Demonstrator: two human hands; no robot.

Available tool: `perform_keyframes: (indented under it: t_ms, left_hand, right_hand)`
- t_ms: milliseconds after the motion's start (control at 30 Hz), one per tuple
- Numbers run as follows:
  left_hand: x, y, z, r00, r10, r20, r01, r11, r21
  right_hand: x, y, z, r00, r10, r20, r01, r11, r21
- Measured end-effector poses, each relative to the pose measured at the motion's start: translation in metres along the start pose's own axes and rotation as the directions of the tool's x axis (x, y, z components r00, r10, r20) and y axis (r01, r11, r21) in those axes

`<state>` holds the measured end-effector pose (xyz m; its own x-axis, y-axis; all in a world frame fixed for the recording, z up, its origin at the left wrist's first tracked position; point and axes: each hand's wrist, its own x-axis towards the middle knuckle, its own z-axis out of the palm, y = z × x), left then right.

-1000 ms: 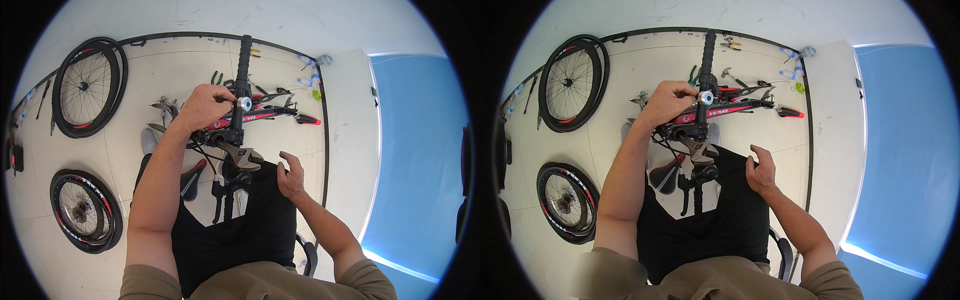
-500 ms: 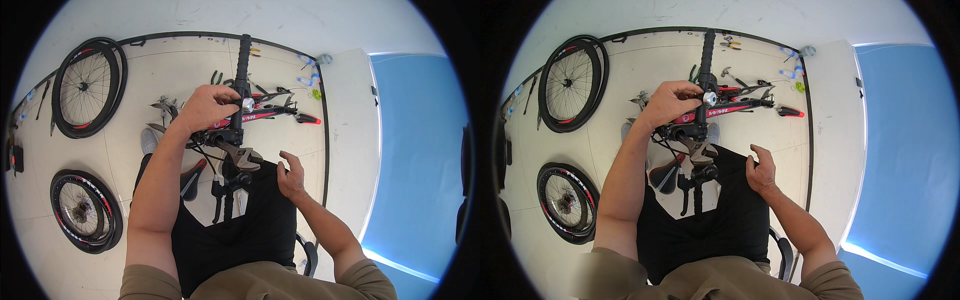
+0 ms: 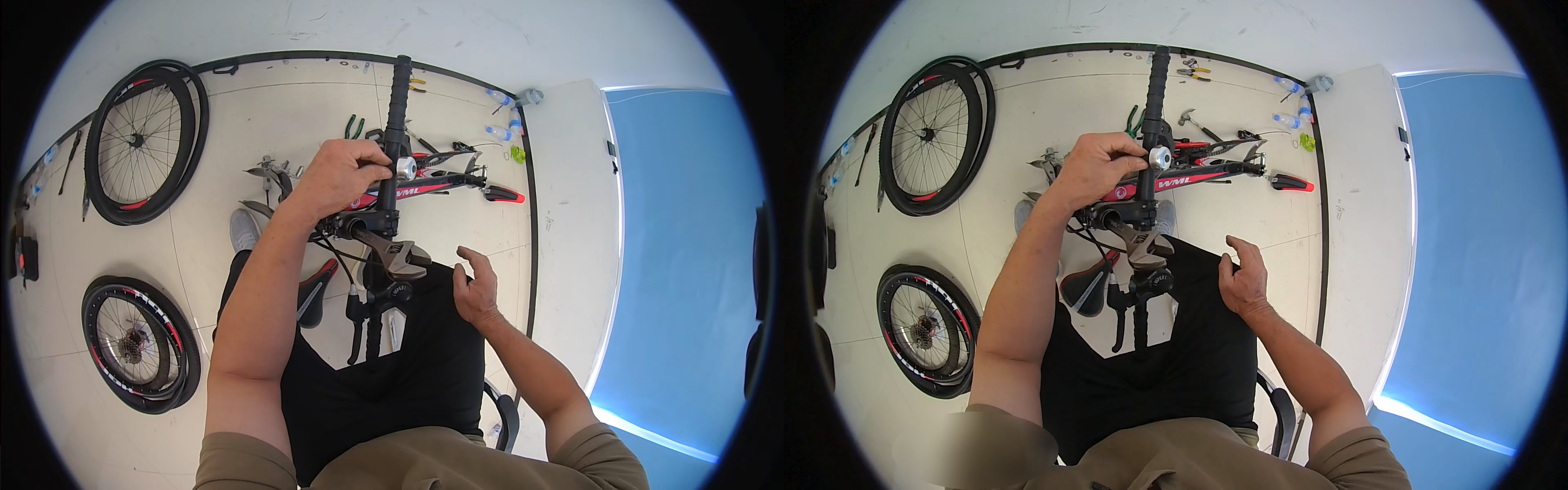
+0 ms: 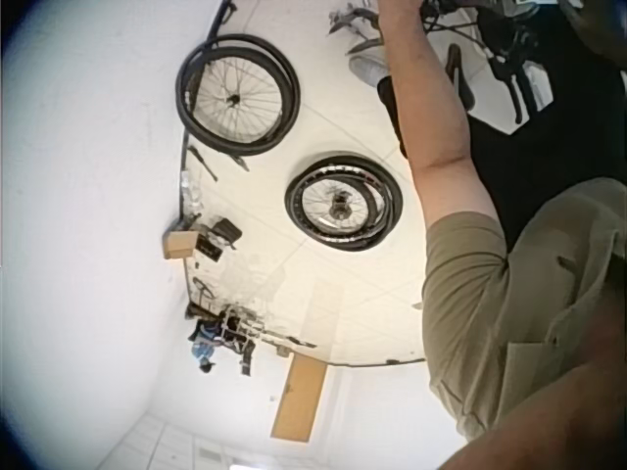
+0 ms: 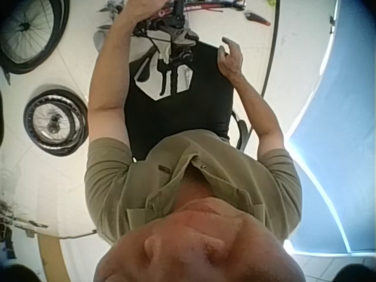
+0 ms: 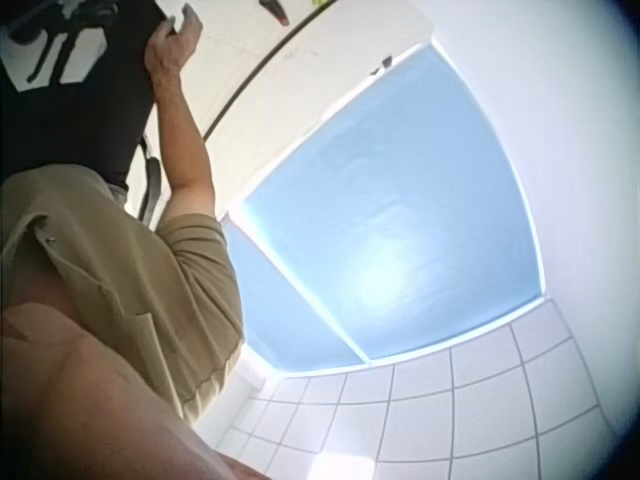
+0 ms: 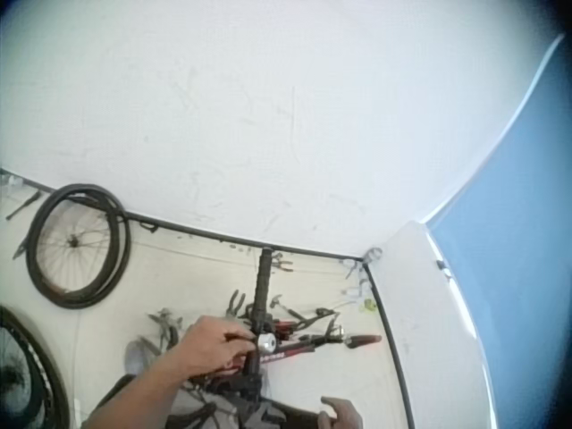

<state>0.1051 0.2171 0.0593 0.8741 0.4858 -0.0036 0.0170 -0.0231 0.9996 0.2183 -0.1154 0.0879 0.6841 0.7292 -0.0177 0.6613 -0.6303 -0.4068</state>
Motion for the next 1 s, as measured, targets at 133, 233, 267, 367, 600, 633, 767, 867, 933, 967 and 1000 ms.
perform_keyframes:
  t_ms: [133,233,267,367,600,633,767,867,933,967,1000]
  left_hand:
    - [-0.002,0.003,0.001,0.991,0.131,-0.014,-0.130,0.989,0.063]
    - [-0.004,0.004,0.002,0.984,0.178,-0.030,-0.175,0.981,0.087]
    - [-0.004,0.004,0.002,0.982,0.183,-0.036,-0.179,0.979,0.096]
    - [-0.005,0.007,0.001,0.982,0.188,-0.032,-0.184,0.977,0.107]
    - [-0.004,0.005,-0.002,0.991,0.135,0.014,-0.136,0.988,0.067]
    - [-0.004,0.003,-0.002,0.992,0.124,0.019,-0.125,0.991,0.054]
    - [-0.001,-0.006,-0.005,0.996,0.072,0.053,-0.074,0.997,0.032]
    - [0.000,-0.012,-0.005,0.997,0.067,0.044,-0.067,0.998,-0.005]
    - [0.001,-0.014,-0.006,0.998,0.037,0.054,-0.036,0.999,-0.004]
    - [0.001,-0.014,-0.006,0.998,0.021,0.059,-0.021,1.000,-0.004]
    - [0.002,-0.015,-0.006,0.998,-0.001,0.068,0.003,0.999,-0.035]
  right_hand:
    - [0.000,0.000,-0.001,1.000,-0.004,0.003,0.004,1.000,-0.009]
    - [0.000,0.000,0.000,1.000,-0.003,-0.005,0.003,1.000,-0.002]
    - [0.000,-0.001,0.000,1.000,0.011,0.000,-0.011,1.000,0.009]
    - [0.001,-0.005,-0.001,0.999,0.042,0.010,-0.042,0.999,0.028]
    - [0.001,-0.006,-0.002,0.999,0.046,0.016,-0.046,0.999,0.016]
    - [0.001,-0.006,-0.002,0.999,0.044,0.015,-0.045,0.999,0.017]
    - [0.001,-0.005,-0.002,0.999,0.045,0.015,-0.045,0.999,0.020]
    - [0.001,-0.006,-0.002,0.999,0.042,0.013,-0.042,0.999,0.015]
    - [0.002,-0.008,-0.001,0.999,0.035,0.012,-0.035,0.999,0.008]
    - [0.002,-0.008,-0.001,0.999,0.035,0.011,-0.035,0.999,0.009]
    - [0.002,-0.009,-0.002,0.999,0.034,0.010,-0.034,0.999,0.010]
